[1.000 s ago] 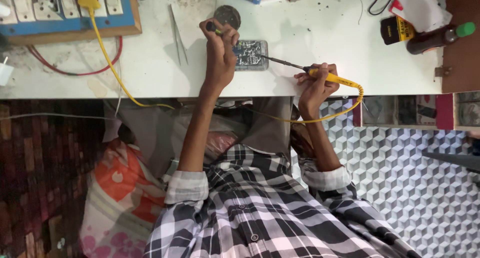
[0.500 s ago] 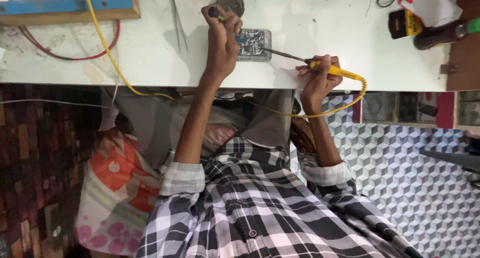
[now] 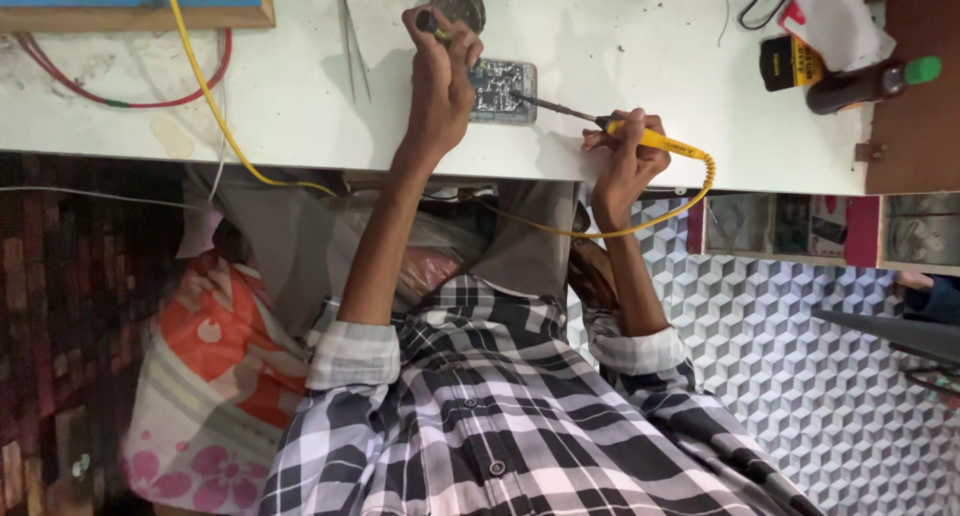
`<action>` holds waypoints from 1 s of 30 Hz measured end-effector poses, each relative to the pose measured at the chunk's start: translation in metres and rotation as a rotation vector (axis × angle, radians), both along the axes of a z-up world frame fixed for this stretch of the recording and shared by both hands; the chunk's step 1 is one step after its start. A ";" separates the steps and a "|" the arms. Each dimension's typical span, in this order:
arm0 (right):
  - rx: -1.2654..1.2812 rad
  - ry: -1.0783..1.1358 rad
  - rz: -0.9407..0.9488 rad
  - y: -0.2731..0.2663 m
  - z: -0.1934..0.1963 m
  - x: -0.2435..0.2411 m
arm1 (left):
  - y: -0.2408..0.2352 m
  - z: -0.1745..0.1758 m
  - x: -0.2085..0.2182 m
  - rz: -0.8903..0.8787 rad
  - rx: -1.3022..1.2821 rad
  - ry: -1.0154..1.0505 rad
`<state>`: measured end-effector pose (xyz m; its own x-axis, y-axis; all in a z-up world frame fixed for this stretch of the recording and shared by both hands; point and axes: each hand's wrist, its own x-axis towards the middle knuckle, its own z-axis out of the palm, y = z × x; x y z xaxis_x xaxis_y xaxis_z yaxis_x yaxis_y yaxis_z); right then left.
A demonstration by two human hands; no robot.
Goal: The person uses a soldering iron and solder wire to apply solder to a small electronic component on a workbench. They repeatedly heat the component and feed solder to create connections.
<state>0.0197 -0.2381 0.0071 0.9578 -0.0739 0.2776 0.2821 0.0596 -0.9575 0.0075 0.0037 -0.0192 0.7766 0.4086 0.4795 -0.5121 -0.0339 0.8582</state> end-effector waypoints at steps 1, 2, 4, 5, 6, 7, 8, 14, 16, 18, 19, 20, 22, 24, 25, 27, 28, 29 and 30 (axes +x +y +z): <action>-0.006 -0.001 0.002 0.000 -0.001 0.000 | 0.000 -0.001 0.000 -0.009 -0.012 0.000; -0.012 -0.003 0.003 -0.001 -0.002 0.001 | 0.001 -0.001 0.000 -0.020 -0.025 -0.001; -0.004 -0.012 0.009 -0.003 -0.004 0.003 | 0.001 -0.002 0.001 -0.029 -0.032 -0.021; 0.010 -0.019 0.014 -0.004 -0.005 0.003 | 0.001 -0.003 0.001 -0.028 -0.025 -0.040; 0.024 -0.025 0.019 -0.005 -0.007 0.003 | 0.000 -0.004 0.000 -0.026 -0.019 -0.057; 0.051 -0.020 0.024 -0.007 -0.009 0.001 | 0.000 -0.005 -0.002 -0.033 -0.024 -0.055; 0.079 -0.019 0.028 -0.007 -0.009 0.003 | 0.000 -0.005 -0.001 -0.040 -0.029 -0.058; 0.112 -0.049 -0.069 -0.005 -0.012 0.002 | 0.000 -0.007 -0.001 -0.030 -0.008 -0.046; 0.111 -0.058 -0.072 -0.006 -0.012 0.000 | -0.001 -0.008 -0.001 -0.029 0.001 -0.063; 0.138 -0.056 -0.055 -0.006 -0.012 0.000 | -0.002 -0.008 -0.001 -0.009 0.016 -0.064; 0.138 -0.069 -0.052 -0.005 -0.013 0.000 | -0.001 -0.007 -0.001 -0.008 0.017 -0.050; 0.138 -0.082 -0.050 -0.005 -0.013 0.000 | 0.000 -0.006 -0.002 -0.009 0.019 -0.035; 0.137 -0.093 -0.047 -0.005 -0.013 -0.001 | -0.001 -0.004 -0.004 -0.021 0.032 -0.016; 0.134 -0.092 -0.045 -0.005 -0.014 -0.001 | -0.001 -0.003 -0.007 -0.044 0.055 -0.011; 0.131 -0.098 -0.034 -0.005 -0.014 -0.001 | -0.001 -0.002 -0.008 -0.047 0.075 -0.012; 0.129 -0.107 -0.019 -0.006 -0.014 -0.001 | 0.000 -0.001 -0.010 -0.058 0.119 -0.013; 0.133 -0.109 -0.019 -0.007 -0.014 -0.001 | 0.000 -0.001 -0.009 -0.036 0.108 0.003; 0.137 -0.110 -0.019 -0.008 -0.014 0.000 | 0.001 -0.001 -0.008 -0.014 0.097 0.019; 0.143 -0.107 -0.015 -0.008 -0.015 -0.001 | 0.004 -0.002 -0.010 0.011 0.089 0.041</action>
<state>0.0190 -0.2457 -0.0078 0.9220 -0.1341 0.3631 0.3834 0.1883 -0.9042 -0.0028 0.0074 -0.0210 0.7920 0.3746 0.4821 -0.4756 -0.1166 0.8719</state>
